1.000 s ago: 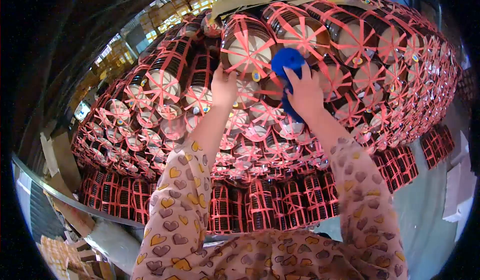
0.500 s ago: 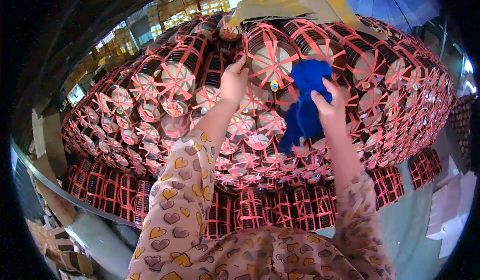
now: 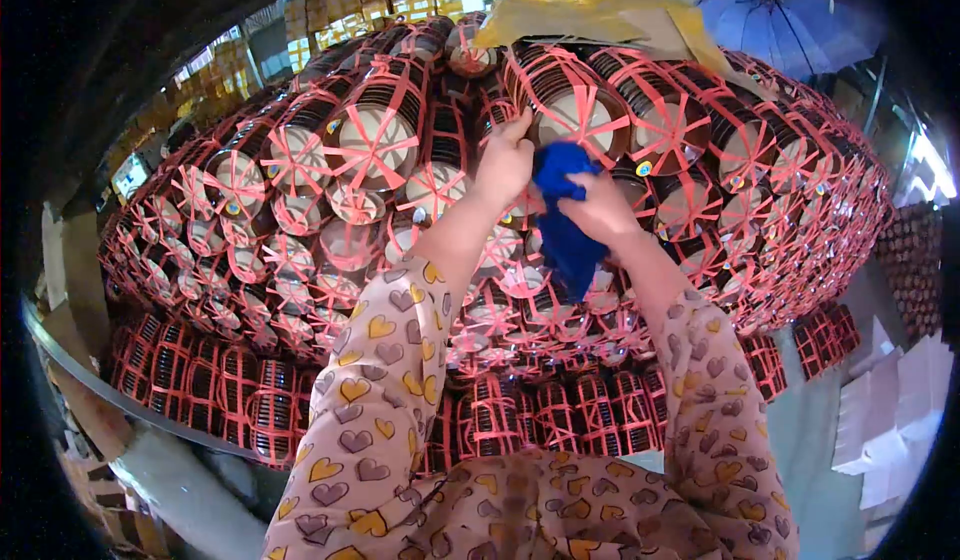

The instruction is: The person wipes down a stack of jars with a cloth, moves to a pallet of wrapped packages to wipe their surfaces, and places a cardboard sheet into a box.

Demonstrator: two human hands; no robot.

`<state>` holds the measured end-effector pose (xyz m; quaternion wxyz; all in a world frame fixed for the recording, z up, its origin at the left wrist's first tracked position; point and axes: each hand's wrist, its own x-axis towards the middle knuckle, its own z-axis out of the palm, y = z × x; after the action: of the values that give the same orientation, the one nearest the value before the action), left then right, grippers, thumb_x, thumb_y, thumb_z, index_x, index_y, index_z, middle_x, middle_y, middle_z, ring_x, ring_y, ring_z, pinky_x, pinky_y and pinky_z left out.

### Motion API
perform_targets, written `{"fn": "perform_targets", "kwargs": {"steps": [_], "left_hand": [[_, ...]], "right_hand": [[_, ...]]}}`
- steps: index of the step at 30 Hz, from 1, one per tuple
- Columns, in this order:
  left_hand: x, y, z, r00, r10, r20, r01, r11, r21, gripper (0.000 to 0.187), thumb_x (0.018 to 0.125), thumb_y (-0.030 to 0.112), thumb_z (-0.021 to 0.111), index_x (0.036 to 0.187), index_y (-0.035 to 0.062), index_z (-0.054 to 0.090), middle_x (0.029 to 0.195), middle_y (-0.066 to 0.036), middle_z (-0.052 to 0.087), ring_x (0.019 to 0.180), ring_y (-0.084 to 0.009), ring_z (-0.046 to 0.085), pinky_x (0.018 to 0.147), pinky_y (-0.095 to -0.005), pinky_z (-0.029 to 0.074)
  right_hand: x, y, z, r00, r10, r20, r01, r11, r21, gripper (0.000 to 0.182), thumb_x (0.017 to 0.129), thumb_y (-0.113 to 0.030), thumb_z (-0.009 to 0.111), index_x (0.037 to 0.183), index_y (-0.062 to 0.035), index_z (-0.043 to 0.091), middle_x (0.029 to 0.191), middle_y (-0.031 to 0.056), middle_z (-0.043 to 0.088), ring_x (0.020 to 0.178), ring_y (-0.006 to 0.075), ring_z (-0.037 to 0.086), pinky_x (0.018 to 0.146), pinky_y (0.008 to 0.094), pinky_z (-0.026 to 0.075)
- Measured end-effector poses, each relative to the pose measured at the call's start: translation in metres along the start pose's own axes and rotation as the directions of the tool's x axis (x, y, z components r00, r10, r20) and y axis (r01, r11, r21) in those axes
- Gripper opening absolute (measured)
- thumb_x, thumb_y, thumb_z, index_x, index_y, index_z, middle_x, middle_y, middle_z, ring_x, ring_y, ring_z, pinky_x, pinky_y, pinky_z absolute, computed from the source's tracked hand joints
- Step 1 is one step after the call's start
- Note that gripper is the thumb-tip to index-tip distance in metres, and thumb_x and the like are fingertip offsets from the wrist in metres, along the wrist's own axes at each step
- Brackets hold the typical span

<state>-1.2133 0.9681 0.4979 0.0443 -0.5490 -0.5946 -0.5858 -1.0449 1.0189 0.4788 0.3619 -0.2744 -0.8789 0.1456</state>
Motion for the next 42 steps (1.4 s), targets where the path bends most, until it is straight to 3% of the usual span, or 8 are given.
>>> {"fn": "perform_targets", "kwargs": {"steps": [4, 6, 8, 11, 15, 18, 30, 42], "left_hand": [[0.003, 0.005, 0.003, 0.983, -0.168, 0.078, 0.185, 0.892, -0.413, 0.037, 0.089, 0.02, 0.043, 0.124, 0.0088, 0.049, 0.118, -0.014, 0.053, 0.107, -0.0239, 0.052, 0.09, -0.0317, 0.04], [-0.003, 0.024, -0.004, 0.865, -0.411, 0.286, 0.478, 0.51, -0.715, 0.04, 0.092, 0.027, 0.04, 0.126, 0.0056, 0.046, 0.113, -0.01, 0.055, 0.101, -0.0181, 0.052, 0.087, -0.0328, 0.041], [-0.005, 0.021, -0.001, 0.826, -0.389, 0.408, 0.541, 0.347, -0.766, 0.043, 0.093, 0.019, 0.04, 0.133, 0.0036, 0.035, 0.119, -0.012, 0.051, 0.1, -0.0194, 0.053, 0.083, -0.0338, 0.045], [-0.014, 0.022, 0.011, 0.99, -0.134, 0.039, 0.138, 0.9, -0.413, 0.05, 0.085, 0.004, 0.048, 0.133, 0.0016, 0.034, 0.117, -0.014, 0.047, 0.105, -0.0195, 0.05, 0.09, -0.0291, 0.04], [-0.017, 0.011, 0.016, 0.985, -0.039, -0.168, 0.024, 0.995, -0.094, 0.052, 0.079, 0.006, 0.058, 0.128, 0.0142, 0.045, 0.109, -0.018, 0.049, 0.098, -0.028, 0.052, 0.086, -0.0311, 0.042], [-0.02, 0.014, 0.015, 0.977, -0.02, -0.21, -0.01, 0.989, -0.145, 0.048, 0.08, 0.004, 0.057, 0.126, 0.0152, 0.048, 0.106, -0.016, 0.05, 0.097, -0.0275, 0.053, 0.085, -0.0302, 0.042], [-0.017, 0.014, 0.017, 0.951, 0.084, -0.298, -0.085, 0.996, 0.01, 0.043, 0.079, -0.001, 0.054, 0.119, 0.0151, 0.054, 0.097, -0.016, 0.054, 0.086, -0.0316, 0.056, 0.076, -0.0344, 0.045], [-0.011, 0.014, 0.014, 0.951, 0.211, -0.228, -0.147, 0.952, 0.267, 0.04, 0.078, 0.006, 0.056, 0.118, 0.0113, 0.054, 0.101, -0.02, 0.057, 0.091, -0.0345, 0.055, 0.08, -0.0383, 0.045]], "right_hand": [[-0.012, -0.011, -0.029, 0.933, 0.058, 0.354, -0.247, 0.819, 0.518, 0.042, 0.069, -0.015, 0.064, 0.109, -0.0062, 0.058, 0.107, 0.0169, 0.053, 0.087, 0.0299, 0.057, 0.081, 0.0361, 0.046], [0.001, -0.029, -0.058, 0.894, -0.264, -0.362, 0.288, 0.958, 0.014, 0.037, 0.071, -0.013, 0.063, 0.107, -0.0084, 0.058, 0.107, 0.016, 0.053, 0.094, 0.0311, 0.054, 0.083, 0.0365, 0.044], [0.032, -0.062, -0.088, 0.795, -0.331, -0.509, 0.316, 0.941, -0.118, 0.037, 0.071, -0.013, 0.063, 0.108, -0.0112, 0.058, 0.108, 0.0165, 0.051, 0.1, 0.0336, 0.05, 0.086, 0.0392, 0.043], [0.082, -0.065, -0.075, 0.885, -0.449, -0.121, 0.331, 0.791, -0.515, 0.035, 0.076, -0.027, 0.06, 0.111, -0.0216, 0.059, 0.123, 0.0132, 0.045, 0.111, 0.0373, 0.043, 0.09, 0.0471, 0.04], [0.11, -0.087, -0.056, 0.955, -0.196, 0.22, 0.294, 0.698, -0.653, 0.031, 0.076, -0.041, 0.058, 0.105, -0.0327, 0.063, 0.13, 0.0042, 0.043, 0.117, 0.0385, 0.038, 0.092, 0.0487, 0.039], [0.173, -0.048, -0.062, 0.791, -0.421, 0.444, 0.598, 0.688, -0.411, 0.028, 0.078, -0.042, 0.054, 0.097, -0.0275, 0.067, 0.122, 0.0092, 0.051, 0.11, 0.0295, 0.047, 0.092, 0.0399, 0.041], [0.227, 0.001, -0.058, 0.98, -0.073, 0.187, 0.1, 0.985, -0.139, 0.046, 0.076, -0.029, 0.06, 0.118, -0.0109, 0.055, 0.105, 0.0159, 0.061, 0.095, 0.0237, 0.059, 0.085, 0.0316, 0.044], [0.092, 0.019, -0.064, 0.749, -0.474, -0.463, 0.389, 0.88, -0.272, 0.034, 0.072, -0.018, 0.063, 0.106, -0.021, 0.058, 0.101, 0.0136, 0.055, 0.09, 0.0318, 0.055, 0.079, 0.0417, 0.045]]}}
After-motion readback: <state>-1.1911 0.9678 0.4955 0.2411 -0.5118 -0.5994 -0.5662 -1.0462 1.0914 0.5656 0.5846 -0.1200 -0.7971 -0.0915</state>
